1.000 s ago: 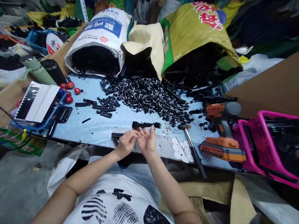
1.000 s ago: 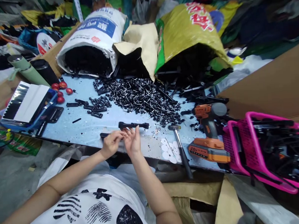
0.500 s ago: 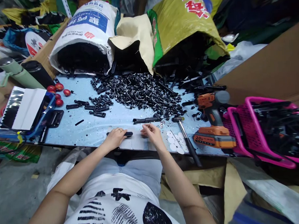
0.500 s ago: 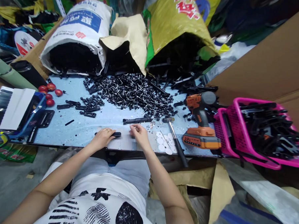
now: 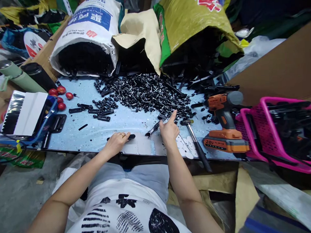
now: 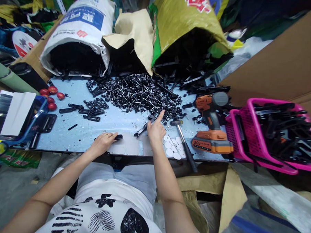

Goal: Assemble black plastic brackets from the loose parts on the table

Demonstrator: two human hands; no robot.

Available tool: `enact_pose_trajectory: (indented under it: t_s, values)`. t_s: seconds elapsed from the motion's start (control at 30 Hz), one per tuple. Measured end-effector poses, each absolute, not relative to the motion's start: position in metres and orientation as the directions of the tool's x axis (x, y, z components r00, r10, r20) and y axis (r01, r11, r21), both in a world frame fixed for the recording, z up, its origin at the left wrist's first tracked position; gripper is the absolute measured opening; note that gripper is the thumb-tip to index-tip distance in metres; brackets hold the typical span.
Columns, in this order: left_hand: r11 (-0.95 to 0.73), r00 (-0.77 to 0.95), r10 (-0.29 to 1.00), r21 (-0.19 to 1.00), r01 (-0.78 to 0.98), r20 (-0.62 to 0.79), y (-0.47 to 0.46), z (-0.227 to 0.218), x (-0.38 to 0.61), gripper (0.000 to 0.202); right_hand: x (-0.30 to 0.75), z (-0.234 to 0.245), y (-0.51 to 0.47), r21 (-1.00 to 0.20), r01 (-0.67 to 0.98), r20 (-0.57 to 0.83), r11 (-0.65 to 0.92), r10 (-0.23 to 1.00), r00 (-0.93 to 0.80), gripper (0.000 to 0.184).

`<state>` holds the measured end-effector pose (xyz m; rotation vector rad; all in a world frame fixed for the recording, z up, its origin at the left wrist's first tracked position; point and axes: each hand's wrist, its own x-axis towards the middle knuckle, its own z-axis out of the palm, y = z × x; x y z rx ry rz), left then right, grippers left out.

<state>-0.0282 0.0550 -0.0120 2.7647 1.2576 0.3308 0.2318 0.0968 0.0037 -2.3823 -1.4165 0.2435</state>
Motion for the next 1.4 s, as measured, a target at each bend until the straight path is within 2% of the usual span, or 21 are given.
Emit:
enact_pose_trajectory:
  t_s: [0.23, 0.3, 0.33, 0.4, 0.47, 0.53, 0.63, 0.77, 0.83, 0.9, 0.97, 1.17, 1.4]
  values:
    - [-0.698, 0.677, 0.716, 0.150, 0.700, 0.172, 0.059, -0.024, -0.018, 0.034, 0.233, -0.003, 0.108, -0.414, 0.804, -0.078, -0.428, 0.896, 0.437, 0.094]
    - [-0.698, 0.679, 0.715, 0.129, 0.704, 0.165, 0.059, -0.022, -0.019, 0.034, 0.237, 0.005, 0.103, -0.492, 0.788, -0.045, -0.371, 0.914, 0.402, 0.087]
    - [-0.696, 0.678, 0.718, 0.123, 0.708, 0.157, 0.060, -0.021, -0.021, 0.034, 0.240, 0.009, 0.099, -0.538, 0.780, -0.023, -0.320, 0.931, 0.365, 0.078]
    - [-0.688, 0.674, 0.726, 0.128, 0.715, 0.135, 0.060, -0.020, -0.027, 0.033, 0.246, 0.018, 0.088, -0.599, 0.774, 0.008, -0.203, 0.966, 0.259, 0.054]
    - [-0.679, 0.669, 0.734, 0.153, 0.718, 0.114, 0.061, -0.020, -0.032, 0.032, 0.251, 0.024, 0.080, -0.614, 0.782, -0.029, -0.107, 0.993, 0.113, 0.040]
    - [-0.670, 0.665, 0.741, 0.172, 0.722, 0.096, 0.062, -0.020, -0.033, 0.032, 0.252, 0.027, 0.074, -0.632, 0.775, -0.119, -0.022, 0.990, -0.070, 0.036]
    - [-0.649, 0.650, 0.757, 0.187, 0.737, 0.069, 0.063, -0.017, -0.029, 0.030, 0.249, 0.033, 0.070, -0.643, 0.755, -0.246, 0.125, 0.901, -0.358, 0.033]
    - [-0.618, 0.636, 0.772, 0.266, 0.740, 0.023, 0.065, -0.008, -0.018, 0.033, 0.234, 0.040, 0.066, -0.552, 0.765, -0.401, 0.333, 0.698, -0.593, 0.033]
    - [-0.615, 0.649, 0.761, 0.306, 0.727, -0.013, 0.066, -0.003, -0.013, 0.033, 0.225, 0.038, 0.061, -0.463, 0.757, -0.401, 0.461, 0.652, -0.643, 0.031]
    - [-0.611, 0.657, 0.752, 0.326, 0.722, -0.045, 0.068, 0.002, -0.009, 0.034, 0.216, 0.033, 0.056, -0.336, 0.756, -0.347, 0.562, 0.672, -0.654, 0.031]
    - [-0.606, 0.658, 0.750, 0.331, 0.724, -0.065, 0.068, 0.007, -0.006, 0.037, 0.210, 0.026, 0.050, -0.235, 0.767, -0.296, 0.597, 0.708, -0.641, 0.033]
    - [-0.621, 0.667, 0.744, 0.330, 0.711, -0.038, 0.060, 0.010, -0.007, 0.068, 0.202, 0.018, 0.037, -0.152, 0.802, -0.201, 0.578, 0.776, -0.598, 0.041]
    - [-0.618, 0.624, 0.773, 0.355, 0.702, 0.113, 0.055, -0.002, -0.015, 0.042, 0.191, 0.043, 0.033, -0.065, 0.785, -0.114, 0.616, 0.777, -0.620, 0.043]
